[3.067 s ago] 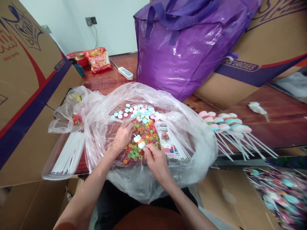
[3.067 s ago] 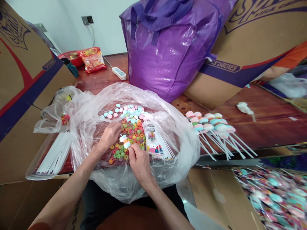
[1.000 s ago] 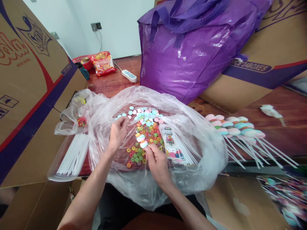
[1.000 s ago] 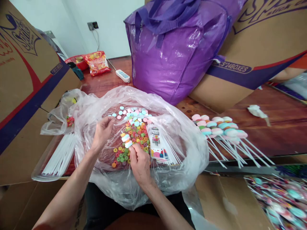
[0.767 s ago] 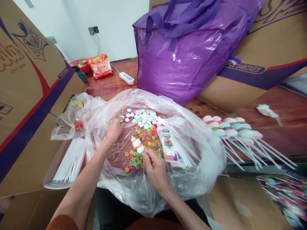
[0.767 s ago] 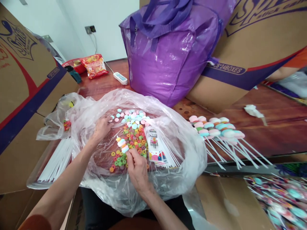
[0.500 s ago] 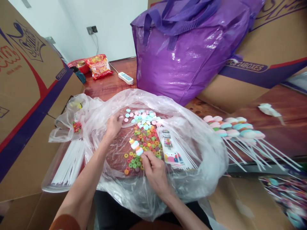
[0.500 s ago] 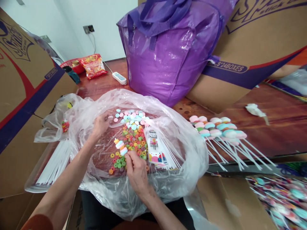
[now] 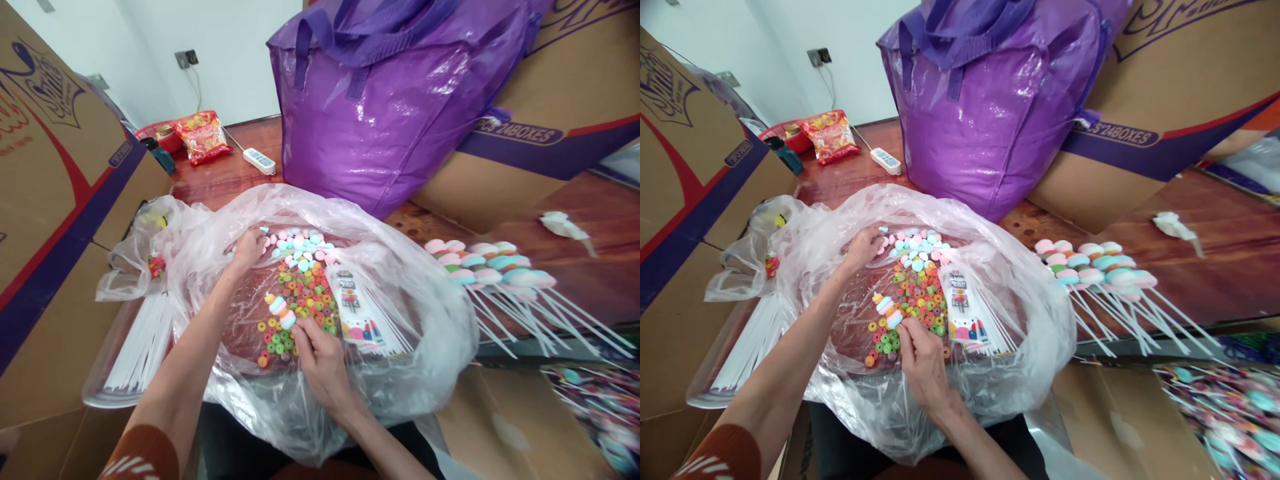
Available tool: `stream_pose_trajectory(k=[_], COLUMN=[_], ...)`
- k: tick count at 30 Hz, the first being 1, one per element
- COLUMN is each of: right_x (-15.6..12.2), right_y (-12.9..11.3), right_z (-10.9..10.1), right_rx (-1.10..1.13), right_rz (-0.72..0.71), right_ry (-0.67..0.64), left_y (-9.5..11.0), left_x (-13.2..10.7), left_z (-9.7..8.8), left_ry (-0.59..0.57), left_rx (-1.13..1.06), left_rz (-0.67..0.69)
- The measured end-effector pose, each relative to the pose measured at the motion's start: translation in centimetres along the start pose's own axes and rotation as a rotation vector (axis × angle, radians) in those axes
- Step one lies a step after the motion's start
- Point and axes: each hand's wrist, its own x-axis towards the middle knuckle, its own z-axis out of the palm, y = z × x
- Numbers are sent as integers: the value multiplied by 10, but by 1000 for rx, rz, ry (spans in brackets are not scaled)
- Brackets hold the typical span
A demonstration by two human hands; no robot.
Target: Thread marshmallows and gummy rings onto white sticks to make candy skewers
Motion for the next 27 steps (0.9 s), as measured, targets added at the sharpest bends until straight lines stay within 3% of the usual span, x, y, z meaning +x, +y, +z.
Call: stream_pose_trajectory(k=[5, 10, 16, 19, 27], right_x=[-1, -2, 0, 1, -1], right_y=[-2, -2, 3, 4, 2], right_z=[0, 0, 2, 2, 3], right_rx=[22, 5, -14, -18, -93], right_rz=[28, 28, -49, -91, -144], right_ry=[16, 33, 21, 9, 9], left_y=[5, 6, 12, 16, 14], left_x=[-10, -42, -107, -135, -160], left_z=[3, 1, -2, 0, 7], left_ry=[1, 76, 114, 100, 134], left_rx=[47, -48, -660, -920, -1156], left_rz=[88, 235, -55, -117, -179])
